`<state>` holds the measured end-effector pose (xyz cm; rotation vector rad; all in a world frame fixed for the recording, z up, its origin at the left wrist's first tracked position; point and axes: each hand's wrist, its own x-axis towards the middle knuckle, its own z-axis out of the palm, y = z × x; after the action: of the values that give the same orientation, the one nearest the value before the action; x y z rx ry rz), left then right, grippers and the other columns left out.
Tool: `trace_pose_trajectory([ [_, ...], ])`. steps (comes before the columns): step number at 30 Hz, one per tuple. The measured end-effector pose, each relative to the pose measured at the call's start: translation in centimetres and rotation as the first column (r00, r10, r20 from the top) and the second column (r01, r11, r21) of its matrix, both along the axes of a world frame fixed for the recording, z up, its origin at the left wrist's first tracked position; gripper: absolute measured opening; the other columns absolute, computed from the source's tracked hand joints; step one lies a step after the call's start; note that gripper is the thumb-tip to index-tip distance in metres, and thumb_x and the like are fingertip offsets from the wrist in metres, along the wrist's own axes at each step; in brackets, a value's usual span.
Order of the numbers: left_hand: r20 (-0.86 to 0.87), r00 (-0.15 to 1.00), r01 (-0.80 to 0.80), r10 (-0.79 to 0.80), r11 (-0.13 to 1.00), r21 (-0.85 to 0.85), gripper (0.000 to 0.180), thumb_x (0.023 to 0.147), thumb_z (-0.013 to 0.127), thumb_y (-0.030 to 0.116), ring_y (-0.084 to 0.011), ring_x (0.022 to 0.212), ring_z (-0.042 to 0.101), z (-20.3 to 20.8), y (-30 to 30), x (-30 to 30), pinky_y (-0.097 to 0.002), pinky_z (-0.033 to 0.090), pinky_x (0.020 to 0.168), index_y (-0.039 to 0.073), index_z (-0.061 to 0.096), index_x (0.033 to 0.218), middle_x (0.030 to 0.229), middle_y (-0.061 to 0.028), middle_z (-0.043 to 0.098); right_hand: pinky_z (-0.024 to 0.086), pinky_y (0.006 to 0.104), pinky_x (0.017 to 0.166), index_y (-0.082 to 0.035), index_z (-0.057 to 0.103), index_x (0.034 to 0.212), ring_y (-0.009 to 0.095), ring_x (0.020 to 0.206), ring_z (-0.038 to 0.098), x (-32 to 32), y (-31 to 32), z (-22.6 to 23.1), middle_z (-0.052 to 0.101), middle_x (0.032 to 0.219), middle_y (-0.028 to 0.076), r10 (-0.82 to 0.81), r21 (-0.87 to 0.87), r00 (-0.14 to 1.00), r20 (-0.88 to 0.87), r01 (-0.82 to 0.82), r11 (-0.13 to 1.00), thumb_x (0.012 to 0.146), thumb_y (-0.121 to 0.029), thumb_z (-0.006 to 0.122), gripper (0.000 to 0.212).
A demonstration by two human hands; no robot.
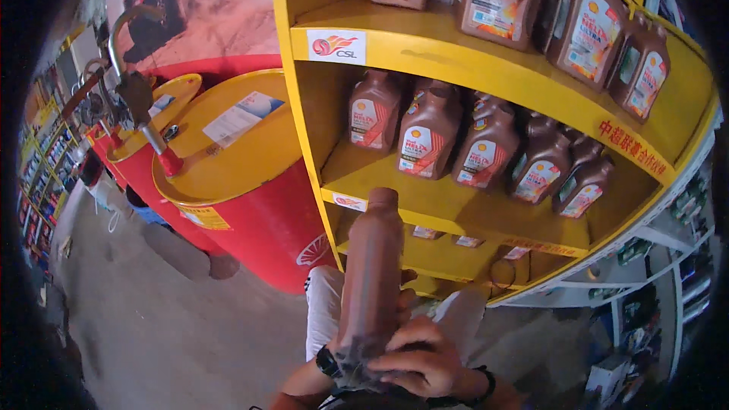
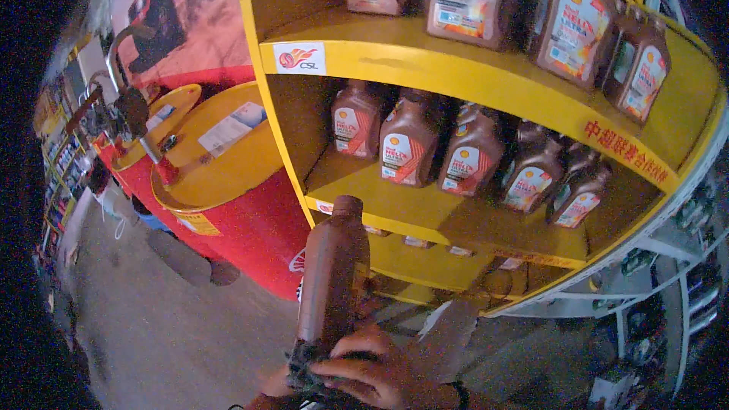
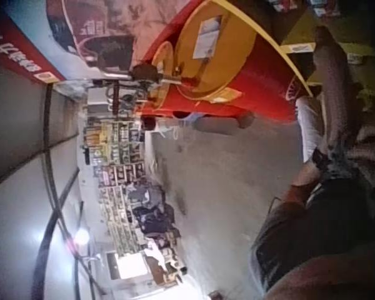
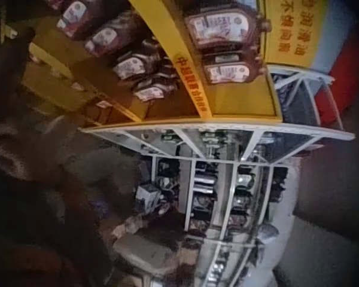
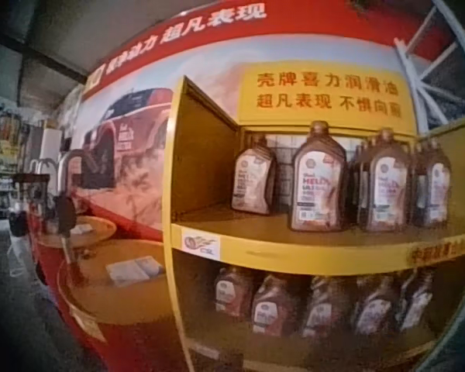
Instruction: The person wipes the front edge of a yellow display shelf with a cloth, then picks up a brown motor oil bottle and wipes it thoroughly with the cloth before placing it back on the shelf. The person repeats this process with another bottle.
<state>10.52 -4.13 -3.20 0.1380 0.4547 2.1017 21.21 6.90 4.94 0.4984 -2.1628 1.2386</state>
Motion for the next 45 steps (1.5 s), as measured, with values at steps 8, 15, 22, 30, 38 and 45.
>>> trace_pose_trajectory([
  [8, -0.637, 0.761, -0.330, 0.119, 0.917, -0.224, 0.058, 0.101, 0.043, 0.049, -0.0264, 0.109, 0.061, 2.5, 0.1, 0.8, -0.0386, 0.051, 0.095, 0.006, 0.045, 0.140, 0.122, -0.0126, 0.060, 0.049, 0.0392, 0.082, -0.006, 0.066, 0.104, 0.033, 0.091, 0.061, -6.7, 3.0, 3.2, 0.060, 0.096, 0.013, -0.475, -0.042, 0.878, -0.066, 0.473, 0.880, 0.078, -0.003, 0.075, 0.027],
  [15, -0.135, 0.986, -0.084, 0.093, 0.994, 0.072, 0.061, 0.102, 0.039, 0.055, -0.0253, 0.116, 0.060, 1.5, 1.8, -1.1, -0.0409, 0.050, 0.100, 0.009, 0.044, 0.141, 0.127, -0.0116, 0.060, 0.049, 0.0373, 0.084, -0.002, 0.064, 0.102, 0.029, 0.093, 0.061, -3.9, 2.9, -0.4, 0.060, 0.099, 0.014, -0.337, -0.360, 0.929, 0.155, 0.371, 0.856, 0.087, -0.003, 0.065, 0.015],
  [22, -0.103, 0.976, -0.216, 0.191, 0.893, -0.396, 0.053, 0.100, 0.043, 0.057, -0.0226, 0.096, 0.067, 7.5, 2.9, 0.3, -0.0405, 0.055, 0.087, 0.013, 0.058, 0.126, 0.109, -0.0068, 0.068, 0.048, 0.0352, 0.083, -0.007, 0.069, 0.099, 0.023, 0.095, 0.058, -2.5, 2.4, -0.5, 0.057, 0.105, 0.010, -0.622, -0.006, 0.748, -0.230, 0.638, 0.770, 0.081, -0.006, 0.072, 0.018],
  [30, 0.299, 0.954, 0.003, -0.037, 0.993, 0.116, 0.055, 0.100, 0.048, 0.053, -0.0265, 0.099, 0.069, 2.2, 4.2, -1.8, -0.0391, 0.057, 0.088, 0.008, 0.055, 0.130, 0.115, -0.0128, 0.068, 0.051, 0.0385, 0.092, -0.009, 0.068, 0.120, 0.028, 0.103, 0.062, -0.4, 2.7, -6.9, 0.060, 0.116, 0.010, -0.106, 0.366, 0.992, -0.063, 0.122, 0.923, 0.082, -0.007, 0.069, 0.039],
  [38, 0.258, 0.966, 0.017, -0.011, 1.000, -0.022, 0.054, 0.099, 0.050, 0.052, -0.0265, 0.104, 0.068, 3.6, 3.3, -1.3, -0.0431, 0.054, 0.095, 0.009, 0.053, 0.132, 0.120, -0.0123, 0.067, 0.049, 0.0464, 0.089, -0.005, 0.065, 0.103, 0.035, 0.107, 0.058, -0.6, 3.5, -6.5, 0.057, 0.121, 0.015, -0.605, 0.091, 0.719, -0.341, 0.666, 0.740, 0.085, -0.005, 0.067, 0.018],
  [45, 0.065, 0.976, -0.186, 0.208, 0.949, -0.253, 0.051, 0.097, 0.060, 0.044, -0.0218, 0.101, 0.067, 4.0, 4.3, -0.2, -0.0383, 0.052, 0.094, 0.008, 0.051, 0.131, 0.116, -0.0075, 0.066, 0.037, 0.0438, 0.107, 0.002, 0.043, 0.134, 0.033, 0.124, 0.049, -2.5, 3.6, -7.4, 0.049, 0.134, 0.020, -0.694, -0.401, 0.720, -0.014, 0.632, 0.663, 0.097, -0.017, 0.056, 0.044],
])
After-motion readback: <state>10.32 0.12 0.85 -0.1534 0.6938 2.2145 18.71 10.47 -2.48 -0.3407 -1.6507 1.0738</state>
